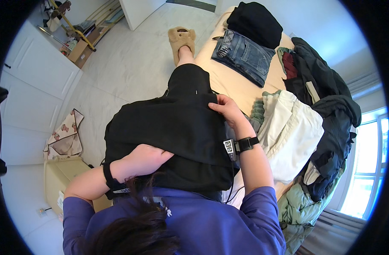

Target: The person folds a black zip-up jacket on a bed. They zip the jacket, smooth the fabric, fold the sleeves inward, fold the body in half, and then fold it again to create a compact bundle. The folded jacket is placed on top of other folded clothes.

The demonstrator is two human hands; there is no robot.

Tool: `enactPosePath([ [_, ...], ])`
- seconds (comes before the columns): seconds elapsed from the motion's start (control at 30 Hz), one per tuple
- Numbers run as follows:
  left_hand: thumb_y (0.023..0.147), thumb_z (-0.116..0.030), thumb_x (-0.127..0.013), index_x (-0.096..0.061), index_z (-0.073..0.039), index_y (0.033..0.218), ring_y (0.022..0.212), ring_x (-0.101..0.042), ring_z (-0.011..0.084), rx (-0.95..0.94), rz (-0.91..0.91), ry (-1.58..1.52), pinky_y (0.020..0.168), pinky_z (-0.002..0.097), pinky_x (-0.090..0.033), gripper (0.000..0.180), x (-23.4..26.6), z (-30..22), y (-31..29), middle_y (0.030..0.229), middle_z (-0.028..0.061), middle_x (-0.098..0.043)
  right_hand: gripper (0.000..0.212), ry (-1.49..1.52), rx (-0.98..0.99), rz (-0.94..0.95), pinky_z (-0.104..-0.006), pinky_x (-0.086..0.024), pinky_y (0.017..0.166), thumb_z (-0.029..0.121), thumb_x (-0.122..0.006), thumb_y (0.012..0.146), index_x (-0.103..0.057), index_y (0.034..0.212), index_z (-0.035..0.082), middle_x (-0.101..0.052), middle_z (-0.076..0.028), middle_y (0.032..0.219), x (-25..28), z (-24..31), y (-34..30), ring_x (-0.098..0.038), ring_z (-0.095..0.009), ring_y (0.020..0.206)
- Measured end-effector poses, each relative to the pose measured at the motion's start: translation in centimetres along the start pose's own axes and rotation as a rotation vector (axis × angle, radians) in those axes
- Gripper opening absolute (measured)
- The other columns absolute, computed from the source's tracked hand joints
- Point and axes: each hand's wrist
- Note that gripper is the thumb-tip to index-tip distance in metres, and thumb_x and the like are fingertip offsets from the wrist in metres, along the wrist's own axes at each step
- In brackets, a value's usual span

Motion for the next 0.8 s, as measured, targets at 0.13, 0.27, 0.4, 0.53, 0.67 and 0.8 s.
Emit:
enactPosePath([
  [0.13, 0.084, -0.015, -0.055, -0.061, -0.004, 0.113, 0.071, -0.067, 0.0242, -0.008, -0.014, 0.008, 0.060, 0.0342, -0.055, 0.032, -0.7, -0.3, 1.4, 0.076, 0.0092, -0.065, 0.015, 0.094, 0.106, -0.074, -0.0238, -0.049, 0.075, 0.012, -0.065, 0.091, -0.058, 0.101, 0.004, -0.066, -0.003, 0.091, 0.6, 1.1, -0.2, -0.061, -0.010, 0.080],
  [0.27, 0.088, -0.014, -0.053, -0.054, -0.002, 0.124, 0.069, -0.066, 0.0266, 0.021, -0.015, -0.152, 0.060, 0.0339, -0.054, 0.038, -0.9, -0.9, 2.8, 0.074, 0.0113, -0.064, 0.014, 0.004, 0.249, -0.226, -0.0247, -0.050, 0.068, 0.015, -0.062, 0.093, -0.054, 0.096, 0.004, -0.064, -0.005, 0.085, 2.6, 0.8, 1.5, -0.060, -0.010, 0.074],
  [0.4, 0.096, -0.021, -0.049, -0.046, 0.000, 0.131, 0.082, -0.067, 0.0255, 0.185, 0.278, -0.434, 0.069, 0.0338, -0.055, 0.042, -1.1, 0.0, 1.8, 0.089, 0.0171, -0.066, 0.028, -0.654, 0.084, -0.186, -0.0238, -0.043, 0.067, 0.031, -0.063, 0.094, -0.058, 0.101, 0.004, -0.057, -0.003, 0.080, 1.7, -1.2, 1.9, -0.052, -0.010, 0.074],
  [0.53, 0.101, -0.033, -0.045, -0.042, 0.004, 0.132, 0.104, -0.063, 0.0298, 0.747, 0.090, -1.539, 0.090, 0.0394, -0.053, 0.049, -1.5, 2.0, -3.3, 0.117, 0.0215, -0.061, 0.046, -0.387, 0.372, -0.214, -0.0316, -0.043, 0.095, 0.024, -0.064, 0.091, -0.047, 0.130, 0.005, -0.057, -0.011, 0.119, -0.2, -2.5, -3.9, -0.055, -0.019, 0.111],
  [0.67, 0.100, -0.046, -0.044, -0.051, 0.005, 0.118, 0.113, -0.060, 0.0324, 0.933, -0.542, -2.239, 0.098, 0.0438, -0.049, 0.054, -1.8, 3.3, -8.3, 0.119, 0.0225, -0.060, 0.074, -0.440, 0.197, -0.109, -0.0426, -0.031, 0.109, 0.010, -0.065, 0.082, -0.029, 0.146, 0.010, -0.035, -0.011, 0.147, -0.9, -4.0, -14.5, -0.030, -0.026, 0.140],
  [0.8, 0.096, -0.036, -0.058, -0.057, 0.001, 0.112, 0.095, -0.068, 0.0230, 1.025, -0.905, -1.983, 0.081, 0.0368, -0.059, 0.040, -2.4, 6.3, -8.5, 0.105, 0.0164, -0.068, 0.076, -0.205, 0.003, -0.201, -0.0407, -0.029, 0.111, 0.003, -0.059, 0.082, -0.023, 0.148, 0.008, -0.034, -0.018, 0.147, -2.6, -9.2, -20.4, -0.032, -0.028, 0.139],
])
Point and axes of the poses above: each hand's wrist, its own y-axis towards the middle knuckle, its own x-axis out of the back of the hand, z = x × y
